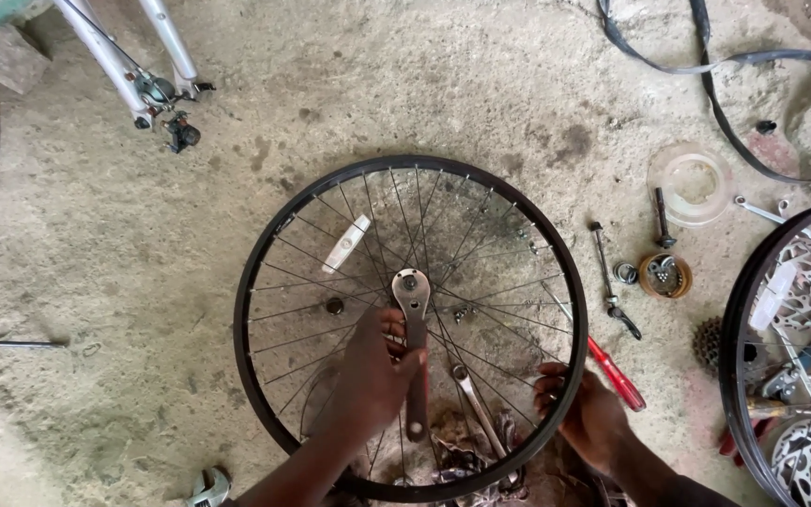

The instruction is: Tightening the hub nuts on a bicycle wheel using wrenches to ensure the axle is secure.

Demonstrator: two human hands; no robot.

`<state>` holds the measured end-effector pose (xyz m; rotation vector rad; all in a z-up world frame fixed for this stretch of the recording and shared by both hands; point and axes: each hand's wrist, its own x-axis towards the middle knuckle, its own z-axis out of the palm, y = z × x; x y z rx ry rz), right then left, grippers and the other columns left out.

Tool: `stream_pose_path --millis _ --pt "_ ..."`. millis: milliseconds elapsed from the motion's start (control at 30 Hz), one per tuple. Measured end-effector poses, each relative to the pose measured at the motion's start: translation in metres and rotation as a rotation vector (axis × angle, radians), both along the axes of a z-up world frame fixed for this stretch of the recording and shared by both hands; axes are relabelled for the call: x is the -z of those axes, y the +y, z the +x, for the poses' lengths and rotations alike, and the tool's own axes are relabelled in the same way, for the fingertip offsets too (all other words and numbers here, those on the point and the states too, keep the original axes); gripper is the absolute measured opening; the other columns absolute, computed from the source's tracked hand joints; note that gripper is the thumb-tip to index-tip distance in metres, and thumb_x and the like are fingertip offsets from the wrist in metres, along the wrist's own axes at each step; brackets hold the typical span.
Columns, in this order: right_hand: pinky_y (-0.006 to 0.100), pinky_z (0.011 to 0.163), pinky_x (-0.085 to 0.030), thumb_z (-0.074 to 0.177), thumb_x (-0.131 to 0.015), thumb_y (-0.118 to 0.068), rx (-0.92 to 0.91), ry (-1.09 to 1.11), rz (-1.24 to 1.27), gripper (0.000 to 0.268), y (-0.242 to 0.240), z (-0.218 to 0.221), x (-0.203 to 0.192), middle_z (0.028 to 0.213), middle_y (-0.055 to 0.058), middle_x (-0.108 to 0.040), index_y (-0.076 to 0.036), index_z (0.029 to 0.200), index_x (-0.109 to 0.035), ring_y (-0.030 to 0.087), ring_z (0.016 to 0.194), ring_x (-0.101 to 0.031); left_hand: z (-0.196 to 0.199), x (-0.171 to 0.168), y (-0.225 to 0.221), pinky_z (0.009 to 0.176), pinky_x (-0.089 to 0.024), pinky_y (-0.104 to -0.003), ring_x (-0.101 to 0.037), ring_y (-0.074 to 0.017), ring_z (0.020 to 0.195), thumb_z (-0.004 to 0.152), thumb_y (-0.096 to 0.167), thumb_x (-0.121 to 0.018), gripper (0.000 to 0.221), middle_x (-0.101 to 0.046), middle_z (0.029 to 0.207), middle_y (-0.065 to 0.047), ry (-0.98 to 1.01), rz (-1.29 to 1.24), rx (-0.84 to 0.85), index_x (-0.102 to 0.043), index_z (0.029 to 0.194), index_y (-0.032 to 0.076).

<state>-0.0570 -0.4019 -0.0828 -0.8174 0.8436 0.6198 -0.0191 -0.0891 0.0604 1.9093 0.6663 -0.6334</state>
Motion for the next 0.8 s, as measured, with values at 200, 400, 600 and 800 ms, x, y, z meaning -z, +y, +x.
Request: stream_pose_path --millis 200,400,600,800 --pt "0.052 0.059 -0.058 0.104 -0.043 -0.001 -0.320 -0.088 -0.236 0.020 0.018 -0.029 0.002 0.076 0.031 -0.073 0.006 0.097 -0.060 0.043 0.064 -0.071 0.011 -0.002 0.021 0.073 -0.068 -0.039 -0.079 -0.0262 0.091 0.081 0.017 -0.085 0.058 -0.068 0.124 -0.012 -0.034 0.111 0.080 -0.054 0.131 0.015" --pt "0.034 0.060 -0.056 0.077 -0.084 -0.013 -1.227 -0.944 -0.883 0.034 0.021 -0.068 0.028 0.084 0.000 -0.073 -0.018 0.100 -0.061 0.019 0.073 -0.072 0.007 0.027 0.045 0.069 -0.055 -0.039 -0.060 -0.0166 0.072 0.086 0.015 -0.079 0.051 -0.061 0.114 -0.005 -0.297 0.277 0.217 -0.058 0.133 0.013" --pt "0.032 0.060 -0.059 0.082 -0.077 -0.018 -1.231 -0.809 -0.836 0.018 0.022 -0.057 0.022 0.082 -0.001 -0.076 -0.018 0.095 -0.064 0.017 0.071 -0.074 0.002 -0.003 0.021 0.081 -0.064 -0.044 -0.072 -0.0266 0.093 0.085 0.054 -0.081 0.058 -0.063 0.118 -0.009 -0.130 0.396 0.352 -0.058 0.119 0.014" --pt "0.030 0.061 -0.063 0.088 -0.069 -0.024 -1.236 -0.635 -0.771 0.006 0.016 -0.048 0.015 0.078 -0.001 -0.080 -0.017 0.087 -0.068 0.014 0.068 -0.078 -0.014 0.012 0.019 0.080 -0.060 -0.048 -0.069 -0.0324 0.098 0.094 0.056 -0.073 0.059 -0.063 0.112 -0.013 -0.066 0.586 0.652 -0.050 0.123 0.010"
